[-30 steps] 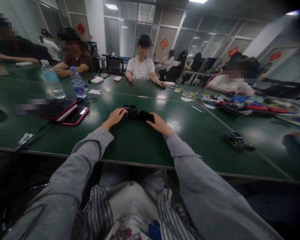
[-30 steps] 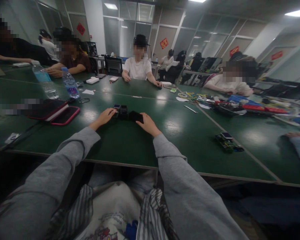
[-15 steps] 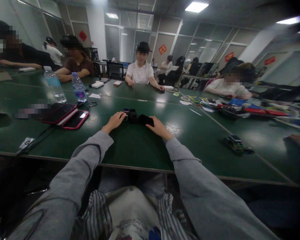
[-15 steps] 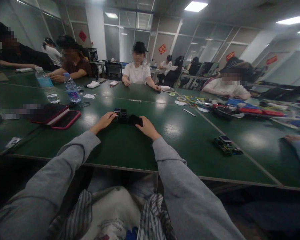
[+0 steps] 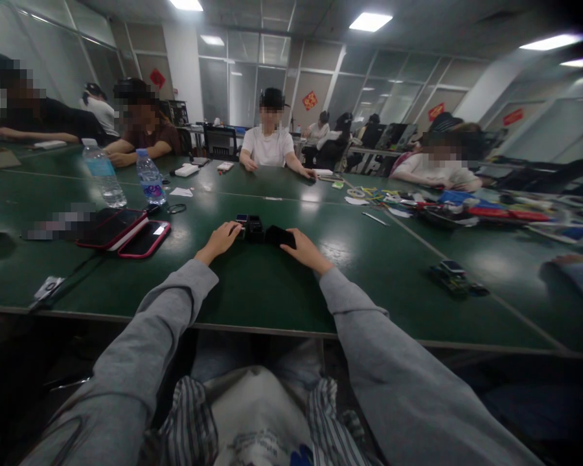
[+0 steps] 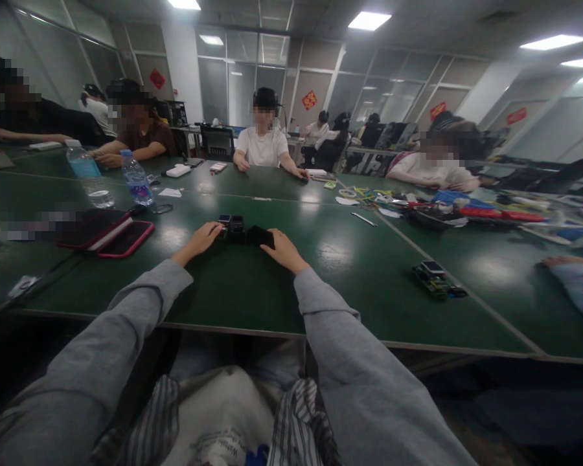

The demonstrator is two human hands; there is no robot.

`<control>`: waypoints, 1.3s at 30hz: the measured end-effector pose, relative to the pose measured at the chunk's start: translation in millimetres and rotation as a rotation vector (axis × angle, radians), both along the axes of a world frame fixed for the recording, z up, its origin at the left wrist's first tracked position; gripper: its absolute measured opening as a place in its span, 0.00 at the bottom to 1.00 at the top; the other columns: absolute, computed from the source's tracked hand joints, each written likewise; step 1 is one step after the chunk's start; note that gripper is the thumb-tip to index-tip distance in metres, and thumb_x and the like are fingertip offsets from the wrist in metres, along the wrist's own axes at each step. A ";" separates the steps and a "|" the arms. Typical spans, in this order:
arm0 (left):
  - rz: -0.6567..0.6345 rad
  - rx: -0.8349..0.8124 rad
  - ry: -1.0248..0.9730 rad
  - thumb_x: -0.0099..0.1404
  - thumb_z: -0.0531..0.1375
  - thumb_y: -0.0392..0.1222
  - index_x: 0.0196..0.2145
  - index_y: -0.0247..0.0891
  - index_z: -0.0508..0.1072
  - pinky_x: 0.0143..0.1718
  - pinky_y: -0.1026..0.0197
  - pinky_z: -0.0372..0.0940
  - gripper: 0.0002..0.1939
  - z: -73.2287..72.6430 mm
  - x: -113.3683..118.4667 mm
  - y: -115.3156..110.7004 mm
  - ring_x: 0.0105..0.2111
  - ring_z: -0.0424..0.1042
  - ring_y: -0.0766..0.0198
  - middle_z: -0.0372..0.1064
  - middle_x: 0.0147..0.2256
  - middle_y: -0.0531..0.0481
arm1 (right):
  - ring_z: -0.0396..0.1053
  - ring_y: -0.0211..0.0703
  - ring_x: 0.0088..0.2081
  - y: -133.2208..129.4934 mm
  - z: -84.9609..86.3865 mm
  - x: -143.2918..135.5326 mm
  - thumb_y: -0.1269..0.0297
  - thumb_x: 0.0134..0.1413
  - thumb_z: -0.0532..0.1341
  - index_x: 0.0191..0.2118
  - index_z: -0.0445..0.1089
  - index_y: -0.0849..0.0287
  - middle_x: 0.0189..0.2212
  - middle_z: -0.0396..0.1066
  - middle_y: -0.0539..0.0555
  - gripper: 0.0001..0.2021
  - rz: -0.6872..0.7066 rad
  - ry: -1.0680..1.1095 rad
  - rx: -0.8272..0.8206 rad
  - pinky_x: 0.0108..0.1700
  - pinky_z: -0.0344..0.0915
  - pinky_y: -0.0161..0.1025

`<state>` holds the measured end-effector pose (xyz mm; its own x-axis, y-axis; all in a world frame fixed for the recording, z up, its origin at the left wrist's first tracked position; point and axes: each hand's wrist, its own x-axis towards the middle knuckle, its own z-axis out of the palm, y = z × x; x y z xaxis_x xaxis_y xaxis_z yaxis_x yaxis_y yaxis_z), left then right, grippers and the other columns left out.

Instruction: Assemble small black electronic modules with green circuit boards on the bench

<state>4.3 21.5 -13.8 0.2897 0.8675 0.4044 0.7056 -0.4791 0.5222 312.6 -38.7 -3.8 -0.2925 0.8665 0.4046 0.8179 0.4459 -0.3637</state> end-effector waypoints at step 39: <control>0.006 0.183 0.118 0.70 0.49 0.50 0.51 0.43 0.71 0.57 0.46 0.59 0.18 10.8 10.2 -16.6 0.57 0.61 0.52 0.61 0.57 0.44 | 0.67 0.53 0.53 0.8 -0.8 0.4 0.56 0.57 0.62 0.57 0.58 0.59 0.50 0.67 0.62 0.26 0.001 0.009 0.023 0.53 0.66 0.52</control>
<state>14.5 4.8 -3.0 0.3391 0.7845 0.5192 0.7600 -0.5538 0.3403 313.0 -37.9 -4.6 -0.2894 0.8565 0.4273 0.8144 0.4549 -0.3603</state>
